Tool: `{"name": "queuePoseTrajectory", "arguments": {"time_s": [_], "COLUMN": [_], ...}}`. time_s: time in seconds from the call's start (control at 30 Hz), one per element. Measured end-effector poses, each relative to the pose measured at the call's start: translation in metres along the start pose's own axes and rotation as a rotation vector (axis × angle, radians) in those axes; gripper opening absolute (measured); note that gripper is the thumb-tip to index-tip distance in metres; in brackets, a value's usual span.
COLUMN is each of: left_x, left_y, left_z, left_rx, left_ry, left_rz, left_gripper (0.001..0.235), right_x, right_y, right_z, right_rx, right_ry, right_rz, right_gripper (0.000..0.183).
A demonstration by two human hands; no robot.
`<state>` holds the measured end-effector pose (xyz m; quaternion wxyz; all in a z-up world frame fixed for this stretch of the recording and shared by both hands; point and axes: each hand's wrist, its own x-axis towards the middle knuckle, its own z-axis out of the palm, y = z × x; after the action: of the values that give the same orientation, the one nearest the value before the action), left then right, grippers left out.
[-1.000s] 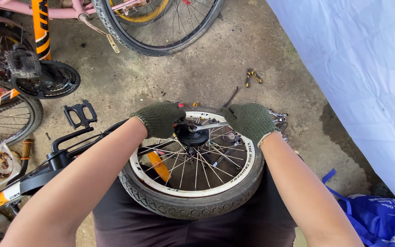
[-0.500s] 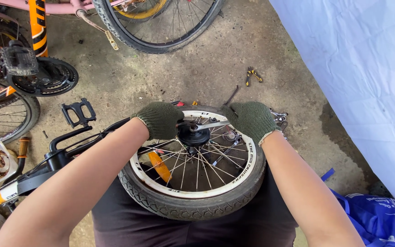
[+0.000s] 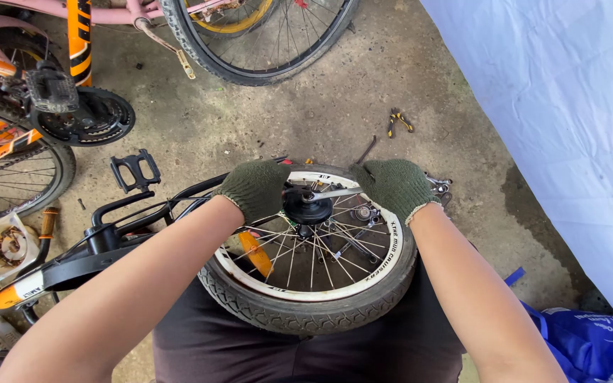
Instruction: The person works on a bicycle wheel resting on their lap, using a wrench and pliers to tighten the hub nuts. They rotate the wheel to access different sides of the hub and continue adjusting the fasteners throughout the clip.
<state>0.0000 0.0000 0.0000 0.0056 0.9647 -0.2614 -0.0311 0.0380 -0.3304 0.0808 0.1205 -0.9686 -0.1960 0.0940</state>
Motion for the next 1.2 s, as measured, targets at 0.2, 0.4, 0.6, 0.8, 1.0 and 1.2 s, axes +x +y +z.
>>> {"name": "queuePoseTrajectory", "arguments": {"time_s": [0.2, 0.4, 0.6, 0.8, 1.0, 1.2], "left_x": [0.005, 0.016, 0.01, 0.01, 0.009, 0.02], "left_y": [0.0, 0.044, 0.02, -0.002, -0.022, 0.031], "left_z": [0.05, -0.112, -0.046, 0.019, 0.076, -0.097], "left_rx": [0.129, -0.164, -0.127, 0.039, 0.104, -0.171], "left_ry": [-0.1, -0.283, -0.308, -0.365, -0.341, -0.267], "left_rz": [-0.013, -0.158, -0.123, -0.002, 0.096, -0.059], "left_gripper": [0.048, 0.021, 0.023, 0.069, 0.068, 0.022], "right_x": [0.001, 0.004, 0.001, 0.009, 0.011, 0.013], "right_y": [0.001, 0.005, 0.001, 0.003, 0.023, 0.052], "right_z": [0.003, 0.008, 0.004, 0.012, 0.016, 0.054], "right_rx": [0.014, 0.029, 0.053, 0.072, 0.214, 0.496], "right_ry": [-0.03, 0.011, 0.009, 0.016, -0.076, -0.11], "right_rz": [0.003, -0.005, 0.011, 0.089, 0.366, 0.679], "right_gripper": [0.051, 0.052, 0.053, 0.059, 0.055, 0.062]}}
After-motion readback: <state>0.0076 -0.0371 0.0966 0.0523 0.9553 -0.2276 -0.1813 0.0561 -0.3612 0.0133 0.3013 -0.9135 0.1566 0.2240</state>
